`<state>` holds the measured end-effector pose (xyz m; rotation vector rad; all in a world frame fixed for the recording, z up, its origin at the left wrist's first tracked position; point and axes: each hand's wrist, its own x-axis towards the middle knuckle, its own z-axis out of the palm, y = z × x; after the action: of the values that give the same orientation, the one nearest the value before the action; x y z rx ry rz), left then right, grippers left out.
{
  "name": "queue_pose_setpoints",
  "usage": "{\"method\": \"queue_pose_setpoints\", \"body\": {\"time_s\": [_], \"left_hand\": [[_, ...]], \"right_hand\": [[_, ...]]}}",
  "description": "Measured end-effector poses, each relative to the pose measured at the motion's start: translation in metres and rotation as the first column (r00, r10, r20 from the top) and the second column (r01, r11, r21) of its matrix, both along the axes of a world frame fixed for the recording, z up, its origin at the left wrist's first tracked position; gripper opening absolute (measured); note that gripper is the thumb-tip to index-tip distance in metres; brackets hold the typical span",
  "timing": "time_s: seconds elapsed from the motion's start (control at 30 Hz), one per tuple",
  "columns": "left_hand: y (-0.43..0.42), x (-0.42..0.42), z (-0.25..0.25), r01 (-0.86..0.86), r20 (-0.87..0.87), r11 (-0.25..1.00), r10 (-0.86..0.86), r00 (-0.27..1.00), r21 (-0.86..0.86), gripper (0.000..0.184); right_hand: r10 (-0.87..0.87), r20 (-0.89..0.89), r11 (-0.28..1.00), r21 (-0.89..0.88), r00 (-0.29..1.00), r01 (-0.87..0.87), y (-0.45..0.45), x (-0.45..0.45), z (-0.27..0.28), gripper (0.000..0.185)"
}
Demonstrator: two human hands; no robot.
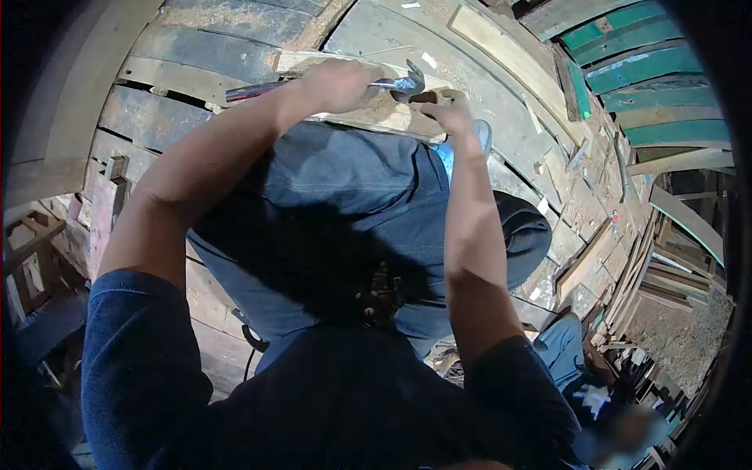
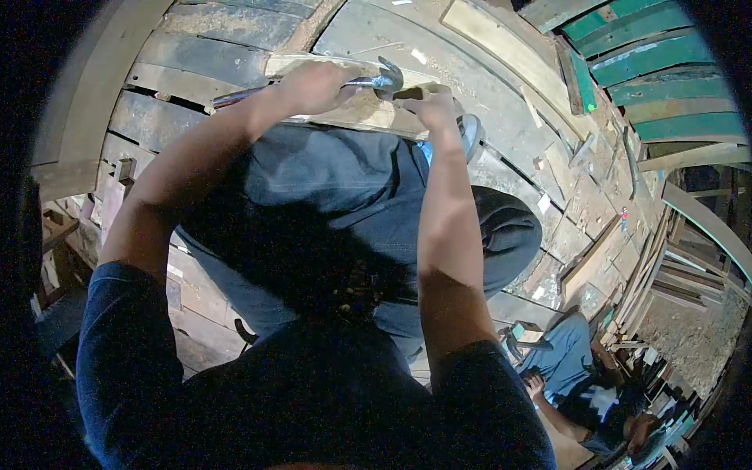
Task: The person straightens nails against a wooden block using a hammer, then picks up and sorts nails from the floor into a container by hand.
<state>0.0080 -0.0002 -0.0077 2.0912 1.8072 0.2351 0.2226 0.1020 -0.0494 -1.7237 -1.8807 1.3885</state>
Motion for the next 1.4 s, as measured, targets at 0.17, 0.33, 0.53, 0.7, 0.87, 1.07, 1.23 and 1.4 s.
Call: {"method": "queue_pose_setpoints", "body": {"time_s": [0.17,0.33,0.53,0.7,0.87,1.07,1.23,1.4], "left_hand": [[0.002,0.003,0.012,-0.01,-0.043,0.987,0.003,0.999,-0.159,0.034],[0.001,0.001,0.005,-0.012,-0.017,0.995,0.011,1.0,-0.098,0.034],[0.001,0.003,0.013,0.003,-0.032,0.991,-0.007,0.999,-0.134,0.033],[0.001,0.0,0.005,0.008,-0.025,0.996,-0.01,1.0,-0.091,0.032],[0.003,0.001,0.002,0.008,-0.043,0.998,-0.011,0.999,-0.07,0.032],[0.0,0.004,0.011,-0.003,-0.022,0.997,0.001,1.0,-0.071,0.028],[0.0,0.011,0.015,0.014,0.05,1.0,-0.014,0.999,0.0,0.027],[-0.001,0.007,-0.004,0.013,0.014,0.999,-0.013,1.0,-0.032,0.028]], "right_hand": [[-0.043,0.029,0.996,0.078,0.999,0.041,0.008,0.008,-0.037,0.078],[0.028,0.084,0.981,0.19,0.996,-0.043,0.001,0.002,-0.023,0.078],[-0.005,0.122,0.987,0.161,0.992,-0.015,-0.002,0.0,-0.017,0.073],[-0.023,0.063,0.993,0.121,0.998,0.016,0.001,0.002,-0.021,0.071],[0.022,0.042,0.988,0.151,0.999,-0.028,0.0,0.003,-0.02,0.08],[-0.015,0.104,0.991,0.131,0.994,0.001,-0.001,-0.001,-0.017,0.072],[0.024,0.106,0.985,0.17,0.994,-0.042,0.0,0.003,-0.018,0.081],[0.022,0.066,0.987,0.157,0.998,-0.032,0.005,0.004,-0.031,0.082]]}}
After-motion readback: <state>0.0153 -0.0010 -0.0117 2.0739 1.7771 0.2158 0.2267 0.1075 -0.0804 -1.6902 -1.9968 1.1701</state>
